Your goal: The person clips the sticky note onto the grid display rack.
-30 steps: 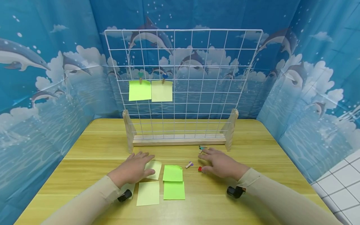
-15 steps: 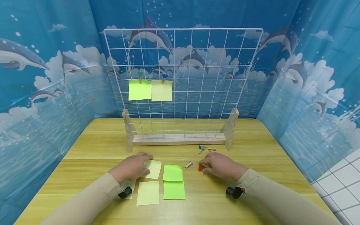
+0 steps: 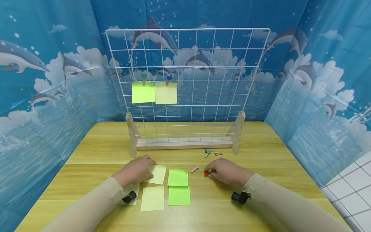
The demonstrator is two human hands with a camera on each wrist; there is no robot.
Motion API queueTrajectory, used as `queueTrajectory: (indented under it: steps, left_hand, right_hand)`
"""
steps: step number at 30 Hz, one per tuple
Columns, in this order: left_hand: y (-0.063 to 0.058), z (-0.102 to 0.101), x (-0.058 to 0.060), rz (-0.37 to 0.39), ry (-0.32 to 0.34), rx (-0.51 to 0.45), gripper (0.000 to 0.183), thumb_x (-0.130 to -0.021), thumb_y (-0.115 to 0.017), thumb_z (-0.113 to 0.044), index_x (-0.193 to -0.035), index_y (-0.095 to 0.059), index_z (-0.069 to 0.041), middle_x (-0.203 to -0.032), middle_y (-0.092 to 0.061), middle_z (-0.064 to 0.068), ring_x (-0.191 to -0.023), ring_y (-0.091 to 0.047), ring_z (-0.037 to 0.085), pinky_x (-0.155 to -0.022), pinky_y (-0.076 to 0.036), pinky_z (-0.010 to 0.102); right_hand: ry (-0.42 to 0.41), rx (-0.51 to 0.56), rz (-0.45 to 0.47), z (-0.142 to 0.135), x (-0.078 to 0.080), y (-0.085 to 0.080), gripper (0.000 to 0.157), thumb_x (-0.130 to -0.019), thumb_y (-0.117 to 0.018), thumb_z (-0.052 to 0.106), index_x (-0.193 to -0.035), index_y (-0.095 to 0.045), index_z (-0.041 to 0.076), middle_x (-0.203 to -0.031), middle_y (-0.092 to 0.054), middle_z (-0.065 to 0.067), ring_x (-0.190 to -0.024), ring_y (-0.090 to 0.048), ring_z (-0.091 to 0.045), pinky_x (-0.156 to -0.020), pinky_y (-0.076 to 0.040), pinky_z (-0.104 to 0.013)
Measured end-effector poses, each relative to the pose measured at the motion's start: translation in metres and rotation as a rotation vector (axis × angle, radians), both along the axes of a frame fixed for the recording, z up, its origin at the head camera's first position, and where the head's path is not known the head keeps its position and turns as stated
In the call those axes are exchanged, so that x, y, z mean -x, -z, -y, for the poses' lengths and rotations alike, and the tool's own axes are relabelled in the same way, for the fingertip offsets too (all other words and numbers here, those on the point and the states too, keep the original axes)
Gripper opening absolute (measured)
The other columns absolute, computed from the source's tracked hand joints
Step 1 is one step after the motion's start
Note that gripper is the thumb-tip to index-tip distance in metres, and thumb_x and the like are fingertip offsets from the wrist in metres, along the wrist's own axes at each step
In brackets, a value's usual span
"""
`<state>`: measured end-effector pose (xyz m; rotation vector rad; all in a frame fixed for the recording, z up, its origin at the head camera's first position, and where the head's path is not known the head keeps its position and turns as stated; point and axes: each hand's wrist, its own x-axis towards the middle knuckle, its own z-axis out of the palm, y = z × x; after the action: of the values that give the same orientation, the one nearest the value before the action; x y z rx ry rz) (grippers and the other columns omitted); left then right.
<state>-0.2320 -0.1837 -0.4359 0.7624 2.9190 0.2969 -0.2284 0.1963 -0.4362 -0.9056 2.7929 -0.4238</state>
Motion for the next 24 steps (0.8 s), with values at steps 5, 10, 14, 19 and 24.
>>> queueTrajectory:
  steps: [5, 10, 14, 19, 24]
  left_hand:
    - [0.0001, -0.0006, 0.0005, 0.018, -0.015, -0.027, 0.048, -0.094, -0.082, -0.023, -0.135, -0.068, -0.002, -0.132, -0.067, 0.015, -0.118, -0.066, 0.032, -0.106, -0.054, 0.048]
    - [-0.0003, -0.0007, 0.0019, 0.042, -0.026, -0.059, 0.047, -0.092, -0.083, -0.02, -0.132, -0.069, -0.002, -0.13, -0.068, 0.014, -0.113, -0.067, 0.027, -0.104, -0.055, 0.046]
    - [-0.0008, -0.0013, 0.0031, 0.066, -0.046, -0.064, 0.045, -0.091, -0.084, -0.02, -0.132, -0.07, -0.004, -0.129, -0.067, 0.013, -0.11, -0.066, 0.023, -0.104, -0.055, 0.045]
    - [0.0005, -0.0021, 0.0042, 0.078, -0.065, -0.07, 0.043, -0.09, -0.085, -0.019, -0.13, -0.071, -0.008, -0.123, -0.067, 0.009, -0.102, -0.064, 0.019, -0.1, -0.056, 0.043]
    - [-0.0001, -0.0025, 0.0052, 0.054, -0.063, -0.09, 0.035, -0.09, -0.082, -0.007, -0.124, -0.074, -0.008, -0.114, -0.067, 0.007, -0.099, -0.065, 0.019, -0.094, -0.057, 0.042]
  right_hand:
    - [0.023, 0.044, 0.047, 0.0006, -0.0006, 0.0007, 0.018, -0.096, -0.076, 0.01, -0.114, -0.079, 0.013, -0.104, -0.077, 0.005, -0.08, -0.058, -0.003, -0.074, -0.053, -0.026]
    - [0.081, 0.069, 0.101, 0.0, -0.0009, 0.0011, 0.018, -0.096, -0.076, 0.01, -0.114, -0.078, 0.015, -0.094, -0.072, 0.009, -0.076, -0.056, -0.006, -0.07, -0.05, -0.025]
    - [0.12, 0.073, 0.138, -0.0001, -0.0006, 0.0002, 0.022, -0.097, -0.075, 0.011, -0.118, -0.078, 0.016, -0.094, -0.071, 0.01, -0.076, -0.055, -0.008, -0.069, -0.048, -0.026]
    - [0.11, 0.079, 0.148, -0.0012, 0.0002, 0.0007, 0.021, -0.097, -0.076, 0.012, -0.117, -0.079, 0.014, -0.104, -0.074, 0.007, -0.081, -0.056, -0.007, -0.072, -0.049, -0.025]
    - [0.116, 0.099, 0.159, -0.004, 0.002, 0.0032, 0.015, -0.097, -0.076, 0.014, -0.111, -0.079, 0.017, -0.099, -0.073, 0.009, -0.081, -0.055, -0.008, -0.072, -0.049, -0.025]
